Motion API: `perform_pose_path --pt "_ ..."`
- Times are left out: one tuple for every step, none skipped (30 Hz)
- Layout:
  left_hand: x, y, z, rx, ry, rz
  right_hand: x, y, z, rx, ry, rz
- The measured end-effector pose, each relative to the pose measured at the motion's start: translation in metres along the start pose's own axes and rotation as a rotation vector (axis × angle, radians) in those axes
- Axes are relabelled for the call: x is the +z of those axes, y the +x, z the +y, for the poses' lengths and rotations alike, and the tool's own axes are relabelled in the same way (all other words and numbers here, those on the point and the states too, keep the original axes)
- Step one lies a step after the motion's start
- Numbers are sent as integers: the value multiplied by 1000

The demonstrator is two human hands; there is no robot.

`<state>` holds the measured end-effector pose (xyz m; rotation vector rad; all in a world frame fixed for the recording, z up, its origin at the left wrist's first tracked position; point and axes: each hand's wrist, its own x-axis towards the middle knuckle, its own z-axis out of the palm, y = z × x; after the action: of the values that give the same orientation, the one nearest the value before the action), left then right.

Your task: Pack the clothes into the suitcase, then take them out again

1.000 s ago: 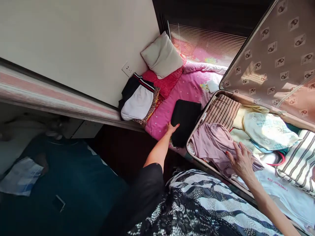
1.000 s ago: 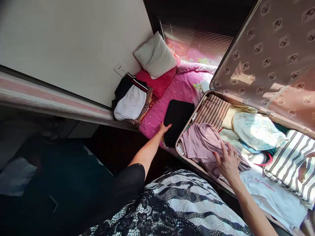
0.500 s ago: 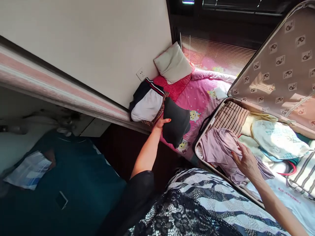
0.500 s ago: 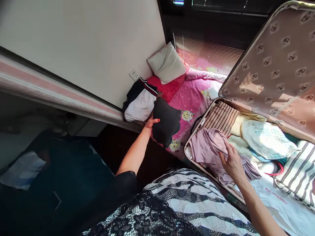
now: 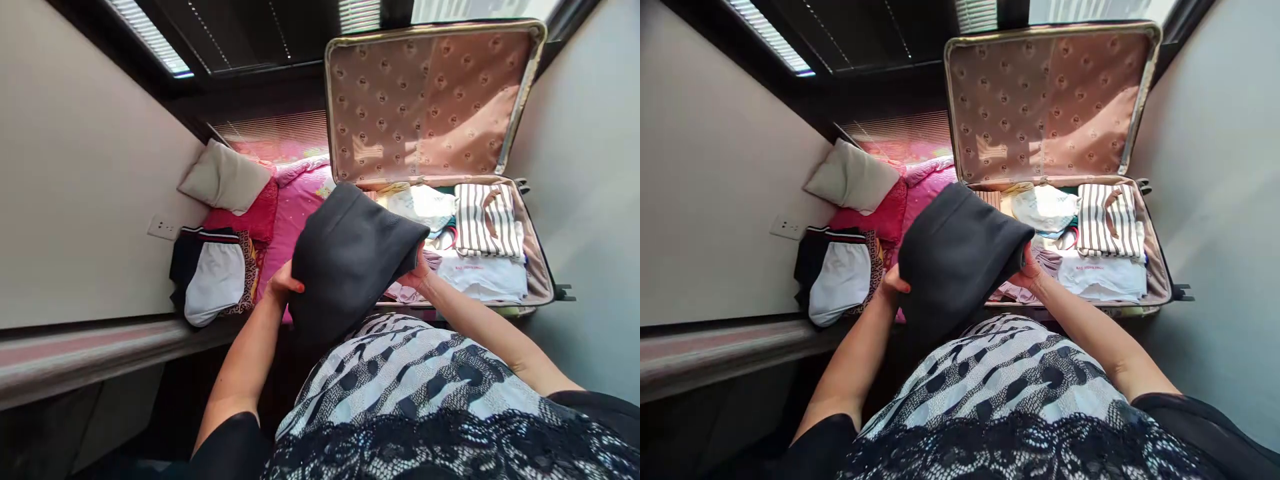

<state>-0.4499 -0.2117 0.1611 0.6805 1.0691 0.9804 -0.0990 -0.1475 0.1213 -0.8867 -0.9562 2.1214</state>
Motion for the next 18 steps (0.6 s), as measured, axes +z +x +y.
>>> perform_pose_path --pt "13 13 0 -50 11 -81 -16 -12 -4 -37 25 69" --pt "26 26 1 -103 25 -158 -32 -26 -8 -69 40 136" --pt "38 41 4 -150 43 -221 -47 -41 -12 -98 44 208" --pt "49 58 9 -183 70 -264 -61 -56 -17 -123 31 280" --pt "60 76 14 -202 108 -289 -73 -72 -21 -143 2 341" --pt "71 96 20 -215 158 -306 -85 -87 -25 -160 -41 386" --pt "82 117 26 -221 215 -314 -95 -100 -29 -176 -92 415" --pt "93 138 31 -225 277 -310 -105 -112 -30 -198 -141 433" --pt "106 159 34 -217 340 -288 -116 -121 -31 -226 -183 451" --pt "119 178 35 -179 394 -235 -127 -128 -29 -251 -216 475" --pt "132 195 33 -111 449 -153 -140 -133 -25 -264 -244 516" --pt "146 208 29 -17 527 -54 -153 -137 -20 -262 -272 587" --pt "158 216 22 73 635 39 -167 -140 -14 -243 -303 688" --pt "168 218 13 146 765 112 -181 -144 -7 -208 -339 801" --pt "176 216 3 192 906 161 -195 -149 -1 -167 -380 908" --pt "181 207 -10 212 1046 185 -206 -154 5 -132 -428 994" --pt "183 195 -23 214 1169 194 -214 -160 10 -113 -491 1050" --pt "184 179 -37 210 1265 205 -220 -165 13 -112 -575 1069"
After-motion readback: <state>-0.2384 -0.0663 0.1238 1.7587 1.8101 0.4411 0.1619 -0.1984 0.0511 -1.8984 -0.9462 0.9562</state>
